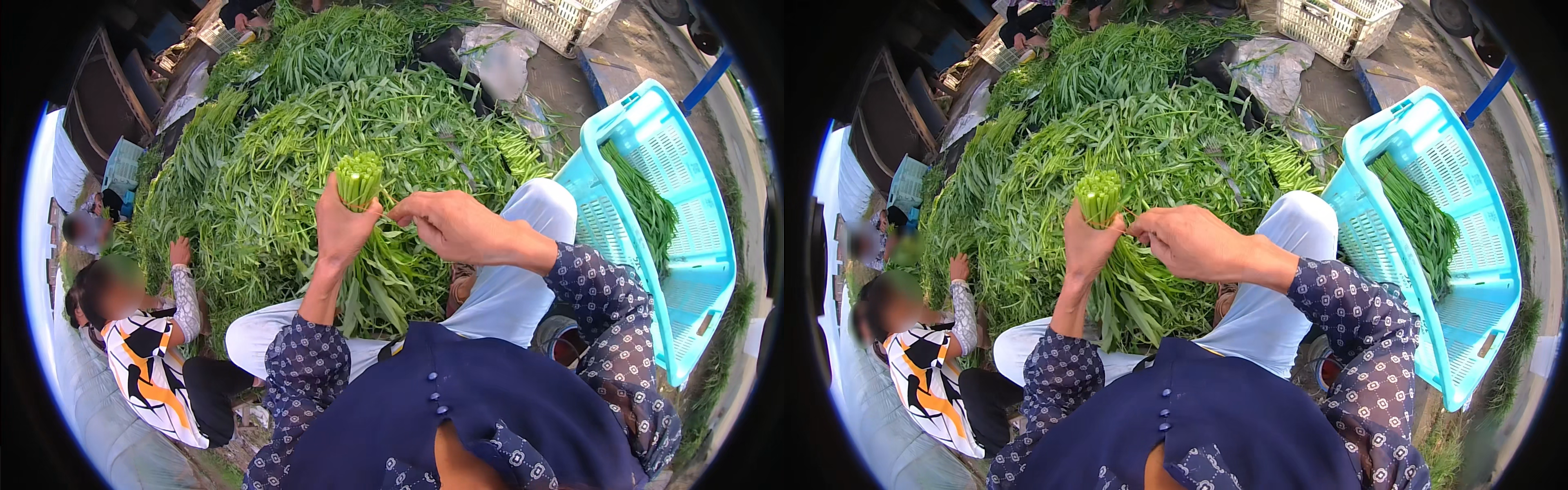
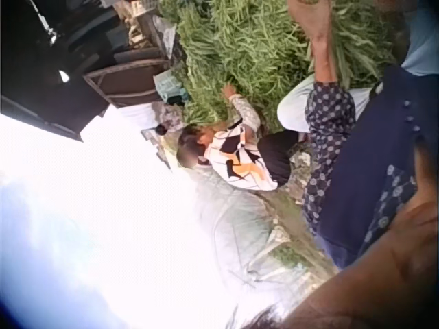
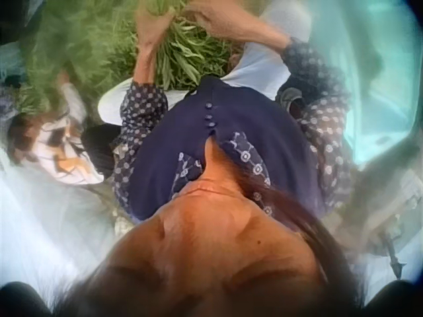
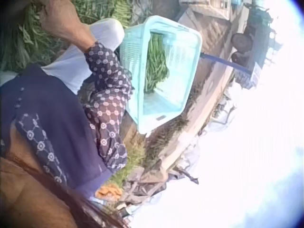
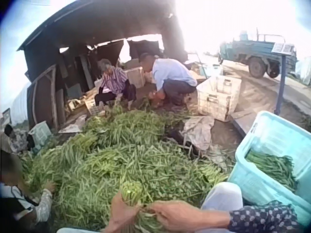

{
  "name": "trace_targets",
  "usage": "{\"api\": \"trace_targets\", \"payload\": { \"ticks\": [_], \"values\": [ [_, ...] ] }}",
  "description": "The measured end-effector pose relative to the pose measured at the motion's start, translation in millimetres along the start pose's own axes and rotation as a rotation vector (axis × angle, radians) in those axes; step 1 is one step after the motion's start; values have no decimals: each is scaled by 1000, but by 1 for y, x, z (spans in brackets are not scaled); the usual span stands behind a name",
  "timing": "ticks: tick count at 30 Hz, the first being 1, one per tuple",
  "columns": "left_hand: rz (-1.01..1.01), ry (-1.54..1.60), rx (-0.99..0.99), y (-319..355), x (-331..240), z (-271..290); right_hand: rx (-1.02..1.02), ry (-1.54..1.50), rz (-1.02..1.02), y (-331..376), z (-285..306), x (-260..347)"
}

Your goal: The person gathers green leafy vegetables from a large pile, aligns them into bundles, and secures them with rubber bands. The person then places the finished bundles into a blue plastic basket. Other people are also sorting vegetables nearby.

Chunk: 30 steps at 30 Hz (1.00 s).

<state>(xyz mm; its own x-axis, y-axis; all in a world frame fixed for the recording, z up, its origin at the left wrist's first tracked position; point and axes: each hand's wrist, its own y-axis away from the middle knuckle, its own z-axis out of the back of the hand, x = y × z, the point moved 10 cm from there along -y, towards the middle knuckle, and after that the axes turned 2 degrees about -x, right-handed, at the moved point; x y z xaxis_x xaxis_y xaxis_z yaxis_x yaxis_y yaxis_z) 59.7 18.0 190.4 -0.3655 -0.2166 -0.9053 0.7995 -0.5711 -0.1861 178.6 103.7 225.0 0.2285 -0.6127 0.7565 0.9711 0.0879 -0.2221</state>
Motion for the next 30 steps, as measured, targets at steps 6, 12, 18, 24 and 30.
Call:
{"api": "trace_targets", "payload": {
  "ticks": [6,12,18,24,30],
  "values": [
    [162,764,191,0,5,0,-579,102,305,4,61,46],
    [122,1173,468,9,-28,-8,-556,-246,105,-19,58,15],
    [228,1199,617,27,-28,-24,-497,-365,188,-48,46,29],
    [175,1195,623,26,-49,-26,-614,-249,39,-35,63,13],
    [153,761,464,11,-53,-13,-491,-192,26,-24,61,2]
  ]
}}
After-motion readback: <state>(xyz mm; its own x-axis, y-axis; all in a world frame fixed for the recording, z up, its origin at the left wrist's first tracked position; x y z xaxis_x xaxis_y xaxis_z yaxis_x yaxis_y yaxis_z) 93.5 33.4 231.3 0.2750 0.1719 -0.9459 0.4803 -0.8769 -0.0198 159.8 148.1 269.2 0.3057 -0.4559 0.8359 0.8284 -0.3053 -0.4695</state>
